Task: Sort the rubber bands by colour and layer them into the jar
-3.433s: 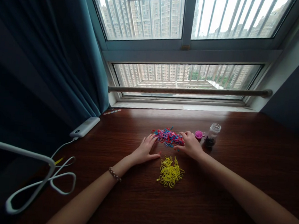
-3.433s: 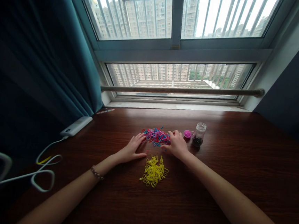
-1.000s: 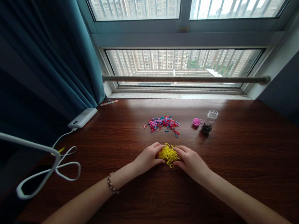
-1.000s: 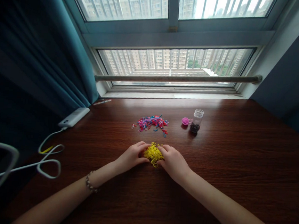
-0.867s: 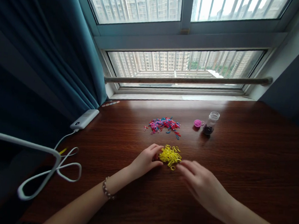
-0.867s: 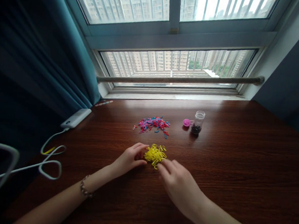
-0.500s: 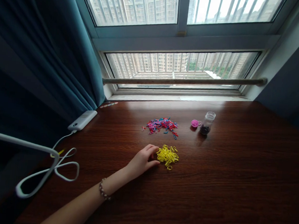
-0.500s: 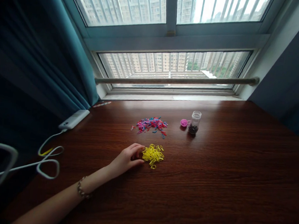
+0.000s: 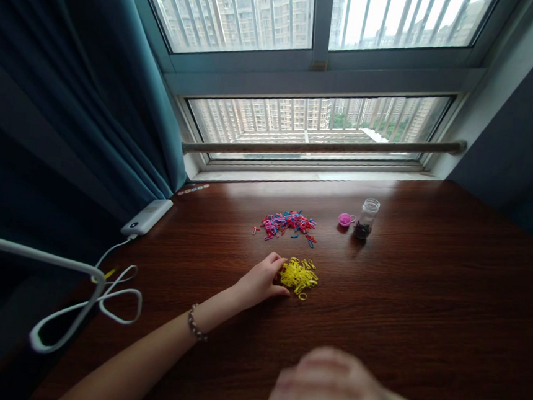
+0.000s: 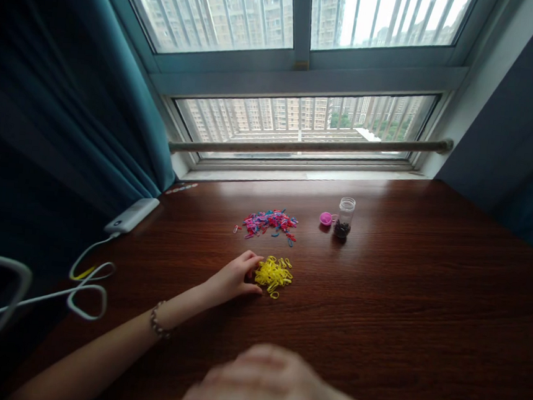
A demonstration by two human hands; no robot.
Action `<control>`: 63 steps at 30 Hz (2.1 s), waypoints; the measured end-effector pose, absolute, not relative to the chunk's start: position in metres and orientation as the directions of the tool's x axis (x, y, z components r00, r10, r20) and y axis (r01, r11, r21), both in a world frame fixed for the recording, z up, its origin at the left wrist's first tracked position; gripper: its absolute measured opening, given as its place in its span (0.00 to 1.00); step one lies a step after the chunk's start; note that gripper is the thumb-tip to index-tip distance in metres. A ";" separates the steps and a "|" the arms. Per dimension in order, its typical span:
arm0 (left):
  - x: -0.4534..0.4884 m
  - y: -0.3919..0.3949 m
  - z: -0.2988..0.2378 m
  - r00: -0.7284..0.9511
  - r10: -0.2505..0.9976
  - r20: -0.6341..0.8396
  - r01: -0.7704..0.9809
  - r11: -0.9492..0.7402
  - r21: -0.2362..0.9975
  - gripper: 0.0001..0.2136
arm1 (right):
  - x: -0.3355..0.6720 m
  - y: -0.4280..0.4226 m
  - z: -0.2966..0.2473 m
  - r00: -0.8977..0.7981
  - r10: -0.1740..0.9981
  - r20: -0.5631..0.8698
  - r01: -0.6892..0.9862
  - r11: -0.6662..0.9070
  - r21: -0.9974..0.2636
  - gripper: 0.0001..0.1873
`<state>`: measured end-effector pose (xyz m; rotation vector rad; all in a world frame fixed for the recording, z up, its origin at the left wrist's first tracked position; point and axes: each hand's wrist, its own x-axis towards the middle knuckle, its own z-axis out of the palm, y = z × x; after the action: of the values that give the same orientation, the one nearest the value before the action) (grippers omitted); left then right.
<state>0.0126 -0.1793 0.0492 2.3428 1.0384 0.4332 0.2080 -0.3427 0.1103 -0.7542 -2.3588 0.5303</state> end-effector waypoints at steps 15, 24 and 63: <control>0.029 -0.154 0.040 0.658 0.753 0.009 0.586 -0.520 0.622 0.24 | 0.355 -0.127 0.015 0.318 0.816 0.483 0.671 0.166 -0.722 0.39; 0.040 -0.147 0.052 0.693 0.721 -0.001 0.561 -0.538 0.629 0.14 | 0.323 -0.180 0.055 0.030 0.887 0.461 0.630 0.341 -0.698 0.30; 0.040 -0.177 0.086 0.585 0.772 0.249 0.287 -0.484 0.826 0.05 | 0.273 -0.233 0.064 -0.444 0.863 0.240 0.573 0.480 -0.664 0.29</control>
<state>0.0402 -0.1772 0.0863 2.0427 0.8401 0.7999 0.2731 -0.2334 0.0637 -1.1830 -2.1682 0.6764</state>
